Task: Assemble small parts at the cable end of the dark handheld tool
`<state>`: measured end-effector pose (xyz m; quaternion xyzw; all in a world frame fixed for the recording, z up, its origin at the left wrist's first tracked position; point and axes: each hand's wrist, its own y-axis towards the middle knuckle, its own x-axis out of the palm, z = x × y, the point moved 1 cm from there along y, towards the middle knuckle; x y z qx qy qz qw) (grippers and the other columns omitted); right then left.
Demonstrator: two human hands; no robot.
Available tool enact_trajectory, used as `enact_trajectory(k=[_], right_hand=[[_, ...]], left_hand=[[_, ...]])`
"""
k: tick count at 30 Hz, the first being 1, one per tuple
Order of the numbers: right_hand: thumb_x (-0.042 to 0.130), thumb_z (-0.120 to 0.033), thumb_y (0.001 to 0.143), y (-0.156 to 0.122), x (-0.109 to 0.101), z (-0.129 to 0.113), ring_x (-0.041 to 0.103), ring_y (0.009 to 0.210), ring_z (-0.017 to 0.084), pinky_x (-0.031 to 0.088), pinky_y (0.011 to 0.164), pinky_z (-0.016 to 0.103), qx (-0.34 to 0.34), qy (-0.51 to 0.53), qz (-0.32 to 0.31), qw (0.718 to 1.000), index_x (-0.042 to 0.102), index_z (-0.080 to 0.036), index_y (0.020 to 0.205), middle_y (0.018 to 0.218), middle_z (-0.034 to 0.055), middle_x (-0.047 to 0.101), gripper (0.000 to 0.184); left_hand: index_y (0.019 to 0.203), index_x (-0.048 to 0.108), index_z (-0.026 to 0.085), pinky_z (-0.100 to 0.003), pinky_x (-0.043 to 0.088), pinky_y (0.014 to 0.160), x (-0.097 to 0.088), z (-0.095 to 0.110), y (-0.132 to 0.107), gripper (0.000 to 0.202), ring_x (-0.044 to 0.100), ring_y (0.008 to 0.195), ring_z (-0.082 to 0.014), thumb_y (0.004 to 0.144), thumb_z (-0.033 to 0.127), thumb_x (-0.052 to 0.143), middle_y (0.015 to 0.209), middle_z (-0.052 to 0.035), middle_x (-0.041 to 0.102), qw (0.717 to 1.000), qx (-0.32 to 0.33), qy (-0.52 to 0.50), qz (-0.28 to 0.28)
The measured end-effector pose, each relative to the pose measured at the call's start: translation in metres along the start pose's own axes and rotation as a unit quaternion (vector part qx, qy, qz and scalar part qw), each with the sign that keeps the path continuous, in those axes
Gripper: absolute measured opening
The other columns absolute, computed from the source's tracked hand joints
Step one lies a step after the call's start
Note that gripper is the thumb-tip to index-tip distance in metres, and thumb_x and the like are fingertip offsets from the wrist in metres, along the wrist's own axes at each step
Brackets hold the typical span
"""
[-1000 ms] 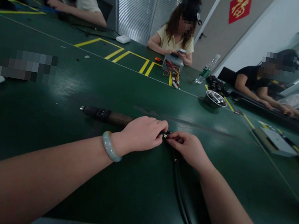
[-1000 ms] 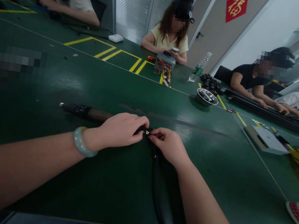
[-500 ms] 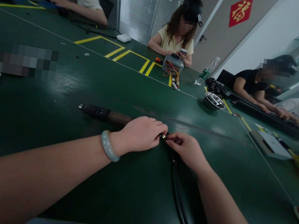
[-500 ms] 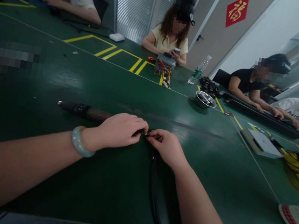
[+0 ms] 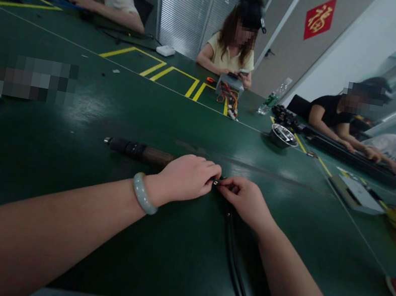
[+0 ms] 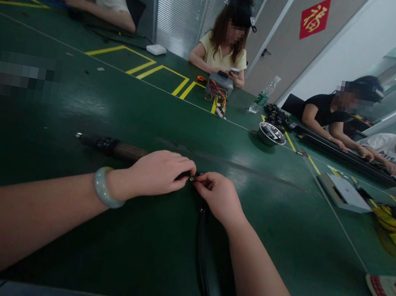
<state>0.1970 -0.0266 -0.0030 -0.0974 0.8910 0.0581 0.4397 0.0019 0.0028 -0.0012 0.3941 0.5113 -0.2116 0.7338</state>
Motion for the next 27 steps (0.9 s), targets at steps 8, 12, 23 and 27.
enact_trajectory(k=[8, 12, 23, 27], right_hand=[[0.06, -0.029, 0.083, -0.0007, 0.0019, -0.0014, 0.055, 0.062, 0.013, 0.04, 0.057, 0.025, -0.01, -0.019, 0.014, 1.0, 0.07, -0.022, 0.09, 0.079, 0.0006, 0.068, 0.014], [0.06, -0.03, 0.084, -0.0011, 0.0015, 0.0, 0.055, 0.063, 0.013, 0.041, 0.058, 0.025, -0.01, -0.011, 0.011, 1.0, 0.07, -0.022, 0.091, 0.081, 0.0008, 0.068, 0.015], [0.061, -0.032, 0.083, -0.0018, 0.0004, -0.0004, 0.053, 0.059, 0.012, 0.038, 0.055, 0.024, 0.0, -0.006, 0.021, 1.0, 0.07, -0.022, 0.091, 0.077, 0.0, 0.067, 0.016], [0.06, -0.029, 0.083, -0.0018, 0.001, 0.001, 0.054, 0.061, 0.012, 0.039, 0.057, 0.024, -0.01, -0.016, 0.022, 1.0, 0.07, -0.022, 0.091, 0.08, -0.0002, 0.068, 0.014]], left_hand=[[0.1, 0.058, 0.019, -0.034, 0.045, 0.075, -0.0014, 0.0007, 0.0002, 0.016, 0.061, 0.085, -0.0199, 0.089, 0.025, 0.049, 0.095, -0.0038, 0.065, 1.0, 0.003, -0.004, 0.001], [0.102, 0.058, 0.02, -0.034, 0.045, 0.078, -0.0002, 0.0, 0.0002, 0.017, 0.061, 0.088, -0.02, 0.089, 0.025, 0.05, 0.097, -0.0034, 0.065, 1.0, 0.008, -0.008, 0.0], [0.101, 0.057, 0.02, -0.034, 0.045, 0.076, 0.0002, -0.0002, 0.0, 0.015, 0.061, 0.086, -0.0202, 0.088, 0.024, 0.051, 0.096, -0.0028, 0.066, 1.0, 0.0, 0.004, -0.001], [0.107, 0.056, 0.021, -0.034, 0.045, 0.077, -0.0005, 0.0005, -0.0004, 0.019, 0.062, 0.088, -0.0206, 0.089, 0.026, 0.051, 0.1, -0.0029, 0.066, 1.0, -0.004, 0.005, 0.003]])
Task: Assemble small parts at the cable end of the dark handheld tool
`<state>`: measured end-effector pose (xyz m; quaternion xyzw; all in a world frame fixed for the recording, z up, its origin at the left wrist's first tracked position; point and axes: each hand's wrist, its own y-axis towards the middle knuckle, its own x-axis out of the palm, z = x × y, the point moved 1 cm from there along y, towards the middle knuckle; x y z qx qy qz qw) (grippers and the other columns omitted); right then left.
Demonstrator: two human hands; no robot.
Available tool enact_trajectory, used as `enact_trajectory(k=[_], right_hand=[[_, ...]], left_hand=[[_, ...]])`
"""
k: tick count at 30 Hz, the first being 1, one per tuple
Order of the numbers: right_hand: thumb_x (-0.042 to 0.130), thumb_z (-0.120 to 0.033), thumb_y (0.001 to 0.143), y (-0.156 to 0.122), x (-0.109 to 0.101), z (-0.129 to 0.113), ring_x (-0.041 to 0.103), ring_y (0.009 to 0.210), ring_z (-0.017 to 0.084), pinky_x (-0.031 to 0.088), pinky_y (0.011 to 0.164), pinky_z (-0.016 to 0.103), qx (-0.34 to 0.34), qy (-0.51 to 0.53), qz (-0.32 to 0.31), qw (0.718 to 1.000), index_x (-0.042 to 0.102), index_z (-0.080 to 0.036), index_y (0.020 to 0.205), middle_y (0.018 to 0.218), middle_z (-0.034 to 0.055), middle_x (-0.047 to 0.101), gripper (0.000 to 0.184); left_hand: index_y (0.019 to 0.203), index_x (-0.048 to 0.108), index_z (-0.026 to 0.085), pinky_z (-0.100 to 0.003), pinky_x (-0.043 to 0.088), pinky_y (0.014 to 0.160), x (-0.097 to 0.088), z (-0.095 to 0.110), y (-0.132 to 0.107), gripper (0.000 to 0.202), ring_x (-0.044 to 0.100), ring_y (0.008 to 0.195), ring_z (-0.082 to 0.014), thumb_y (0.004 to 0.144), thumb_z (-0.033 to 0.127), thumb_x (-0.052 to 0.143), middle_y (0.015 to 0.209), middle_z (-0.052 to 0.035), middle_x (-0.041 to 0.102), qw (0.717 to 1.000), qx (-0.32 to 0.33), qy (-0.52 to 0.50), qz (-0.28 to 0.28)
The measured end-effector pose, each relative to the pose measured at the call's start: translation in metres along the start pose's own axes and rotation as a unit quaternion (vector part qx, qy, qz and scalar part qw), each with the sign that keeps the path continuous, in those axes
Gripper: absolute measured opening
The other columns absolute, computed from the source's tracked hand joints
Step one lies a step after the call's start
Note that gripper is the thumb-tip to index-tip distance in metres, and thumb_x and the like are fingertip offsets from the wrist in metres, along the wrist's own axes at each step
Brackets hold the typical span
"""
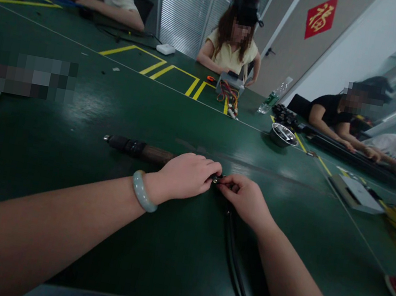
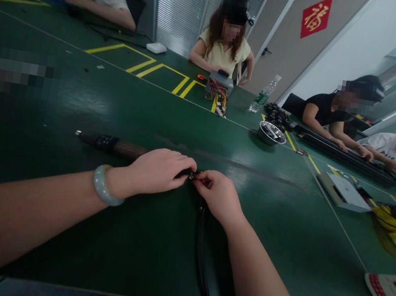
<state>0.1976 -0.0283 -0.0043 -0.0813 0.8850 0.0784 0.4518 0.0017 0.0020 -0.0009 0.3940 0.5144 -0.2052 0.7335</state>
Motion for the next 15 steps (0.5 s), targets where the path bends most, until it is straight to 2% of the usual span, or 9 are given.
enact_trajectory(k=[15], right_hand=[[0.061, -0.025, 0.081, 0.0015, 0.0029, -0.0011, 0.057, 0.066, 0.013, 0.039, 0.059, 0.024, -0.004, -0.035, 0.022, 0.999, 0.071, -0.023, 0.09, 0.082, 0.0005, 0.069, 0.014]], left_hand=[[0.104, 0.056, 0.02, -0.034, 0.044, 0.074, 0.001, 0.0, 0.0, 0.019, 0.061, 0.084, -0.02, 0.087, 0.024, 0.048, 0.095, -0.0032, 0.065, 1.0, -0.002, 0.009, -0.006]])
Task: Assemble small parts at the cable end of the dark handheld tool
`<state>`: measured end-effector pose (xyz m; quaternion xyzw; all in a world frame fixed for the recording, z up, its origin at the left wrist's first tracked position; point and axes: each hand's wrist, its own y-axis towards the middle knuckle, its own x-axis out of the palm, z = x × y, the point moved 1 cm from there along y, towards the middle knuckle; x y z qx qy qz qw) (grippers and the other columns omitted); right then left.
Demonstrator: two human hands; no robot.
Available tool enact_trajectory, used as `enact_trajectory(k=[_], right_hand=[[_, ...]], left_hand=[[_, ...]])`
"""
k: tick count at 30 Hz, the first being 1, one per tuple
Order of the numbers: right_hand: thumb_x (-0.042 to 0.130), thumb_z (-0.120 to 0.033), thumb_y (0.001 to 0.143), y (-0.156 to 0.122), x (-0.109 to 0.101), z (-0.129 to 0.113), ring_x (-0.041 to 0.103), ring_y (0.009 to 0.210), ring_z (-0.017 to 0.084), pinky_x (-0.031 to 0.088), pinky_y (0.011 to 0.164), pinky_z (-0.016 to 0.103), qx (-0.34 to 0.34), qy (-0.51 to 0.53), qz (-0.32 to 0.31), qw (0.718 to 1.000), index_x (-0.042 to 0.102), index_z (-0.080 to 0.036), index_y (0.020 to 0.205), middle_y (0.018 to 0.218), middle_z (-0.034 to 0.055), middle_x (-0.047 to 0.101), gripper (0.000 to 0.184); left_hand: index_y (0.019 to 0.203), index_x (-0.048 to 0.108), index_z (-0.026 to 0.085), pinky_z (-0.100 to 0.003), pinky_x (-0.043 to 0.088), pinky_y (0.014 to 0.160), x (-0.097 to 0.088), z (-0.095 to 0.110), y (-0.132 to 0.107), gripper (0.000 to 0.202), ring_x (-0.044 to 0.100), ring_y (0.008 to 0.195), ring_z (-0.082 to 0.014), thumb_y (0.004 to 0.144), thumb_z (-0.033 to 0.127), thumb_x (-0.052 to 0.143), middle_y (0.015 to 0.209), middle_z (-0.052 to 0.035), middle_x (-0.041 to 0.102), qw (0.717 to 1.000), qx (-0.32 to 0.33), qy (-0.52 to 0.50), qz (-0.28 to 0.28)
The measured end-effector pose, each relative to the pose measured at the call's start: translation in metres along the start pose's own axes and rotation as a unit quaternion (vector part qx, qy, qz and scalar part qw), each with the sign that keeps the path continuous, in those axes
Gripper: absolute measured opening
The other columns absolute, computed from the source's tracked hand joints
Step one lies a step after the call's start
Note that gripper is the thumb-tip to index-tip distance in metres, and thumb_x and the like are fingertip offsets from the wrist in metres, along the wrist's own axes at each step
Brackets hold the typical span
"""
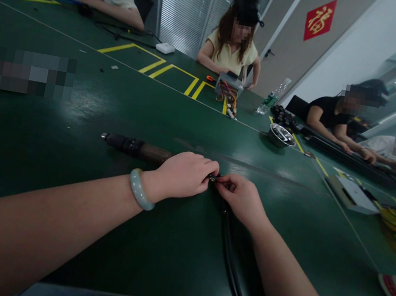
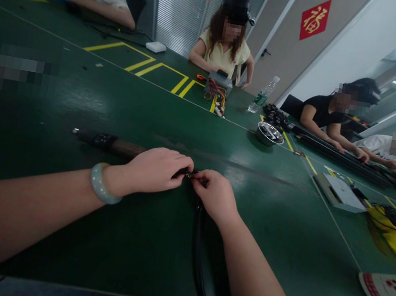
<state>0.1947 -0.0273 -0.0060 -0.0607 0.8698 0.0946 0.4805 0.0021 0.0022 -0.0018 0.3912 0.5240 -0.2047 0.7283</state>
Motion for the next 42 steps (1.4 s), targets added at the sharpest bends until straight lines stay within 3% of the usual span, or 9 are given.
enact_trajectory(k=[42], right_hand=[[0.061, -0.029, 0.081, 0.001, 0.0043, 0.0004, 0.055, 0.061, 0.012, 0.038, 0.056, 0.023, 0.018, 0.048, -0.019, 0.999, 0.071, -0.022, 0.088, 0.076, -0.0006, 0.068, 0.014]], left_hand=[[0.104, 0.057, 0.021, -0.034, 0.043, 0.076, 0.0016, -0.0009, 0.001, 0.018, 0.06, 0.086, -0.0204, 0.087, 0.025, 0.05, 0.097, -0.0024, 0.065, 1.0, -0.003, 0.002, -0.011]])
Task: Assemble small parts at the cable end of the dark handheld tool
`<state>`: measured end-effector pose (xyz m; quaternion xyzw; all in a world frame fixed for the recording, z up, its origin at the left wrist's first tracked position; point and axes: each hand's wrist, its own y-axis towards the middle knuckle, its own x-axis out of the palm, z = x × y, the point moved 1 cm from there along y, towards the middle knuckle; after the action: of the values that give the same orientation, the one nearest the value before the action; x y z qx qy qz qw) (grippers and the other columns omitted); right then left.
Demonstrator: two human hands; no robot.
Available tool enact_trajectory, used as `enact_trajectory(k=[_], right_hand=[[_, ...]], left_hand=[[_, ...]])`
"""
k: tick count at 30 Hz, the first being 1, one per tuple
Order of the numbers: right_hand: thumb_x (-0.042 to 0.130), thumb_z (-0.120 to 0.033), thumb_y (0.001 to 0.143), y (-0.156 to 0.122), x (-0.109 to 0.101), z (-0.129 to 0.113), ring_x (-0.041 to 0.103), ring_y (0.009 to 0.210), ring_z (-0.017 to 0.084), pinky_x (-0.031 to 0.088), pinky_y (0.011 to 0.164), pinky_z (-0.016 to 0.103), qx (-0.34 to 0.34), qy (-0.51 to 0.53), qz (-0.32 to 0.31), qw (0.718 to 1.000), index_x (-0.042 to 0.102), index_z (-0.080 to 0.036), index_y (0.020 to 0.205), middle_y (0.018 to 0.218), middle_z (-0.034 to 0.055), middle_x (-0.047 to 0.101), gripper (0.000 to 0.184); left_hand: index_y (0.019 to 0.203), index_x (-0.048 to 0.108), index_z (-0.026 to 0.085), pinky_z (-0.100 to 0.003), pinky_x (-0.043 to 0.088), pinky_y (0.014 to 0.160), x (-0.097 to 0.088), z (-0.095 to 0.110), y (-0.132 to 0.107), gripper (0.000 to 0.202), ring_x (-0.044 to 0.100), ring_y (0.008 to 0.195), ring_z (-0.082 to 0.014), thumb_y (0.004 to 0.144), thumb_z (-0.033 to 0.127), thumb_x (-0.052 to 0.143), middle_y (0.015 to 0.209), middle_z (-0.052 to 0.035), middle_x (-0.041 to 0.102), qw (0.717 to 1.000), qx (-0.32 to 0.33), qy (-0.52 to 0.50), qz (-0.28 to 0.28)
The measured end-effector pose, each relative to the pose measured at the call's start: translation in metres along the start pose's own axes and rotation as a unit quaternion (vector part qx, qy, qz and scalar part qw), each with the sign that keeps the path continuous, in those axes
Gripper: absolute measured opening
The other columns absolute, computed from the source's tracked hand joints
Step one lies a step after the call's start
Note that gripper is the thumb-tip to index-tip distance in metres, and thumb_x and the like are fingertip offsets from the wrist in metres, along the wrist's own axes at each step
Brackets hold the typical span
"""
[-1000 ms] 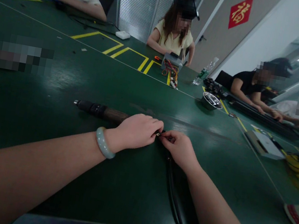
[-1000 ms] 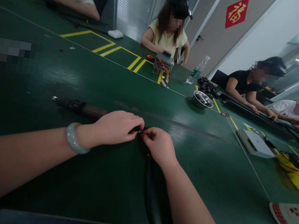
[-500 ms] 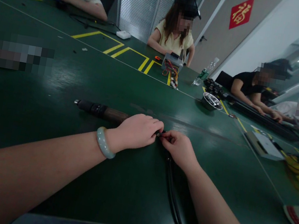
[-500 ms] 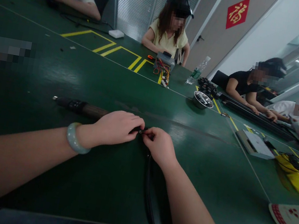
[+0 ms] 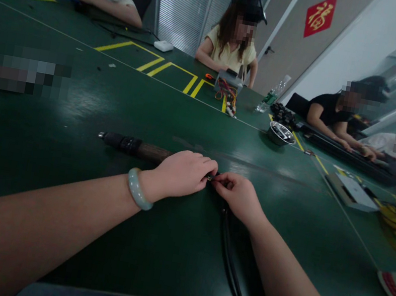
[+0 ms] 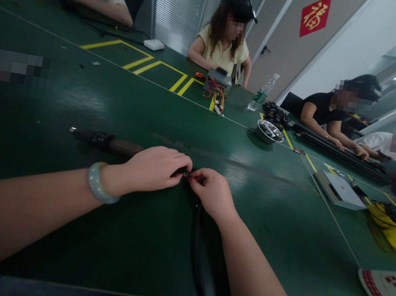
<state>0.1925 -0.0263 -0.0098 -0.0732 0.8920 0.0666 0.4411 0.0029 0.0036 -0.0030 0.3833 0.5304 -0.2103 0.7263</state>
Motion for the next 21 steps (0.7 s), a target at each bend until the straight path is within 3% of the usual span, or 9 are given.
enact_trajectory(k=[21], right_hand=[[0.062, -0.03, 0.082, -0.0011, -0.002, 0.0, 0.059, 0.072, 0.014, 0.043, 0.065, 0.026, -0.014, -0.027, 0.029, 0.999, 0.07, -0.023, 0.089, 0.085, 0.0013, 0.069, 0.013]], left_hand=[[0.104, 0.057, 0.02, -0.033, 0.043, 0.076, -0.0024, 0.0019, -0.0008, 0.019, 0.06, 0.086, -0.0197, 0.088, 0.025, 0.047, 0.097, -0.0039, 0.065, 1.0, -0.002, 0.005, -0.008]])
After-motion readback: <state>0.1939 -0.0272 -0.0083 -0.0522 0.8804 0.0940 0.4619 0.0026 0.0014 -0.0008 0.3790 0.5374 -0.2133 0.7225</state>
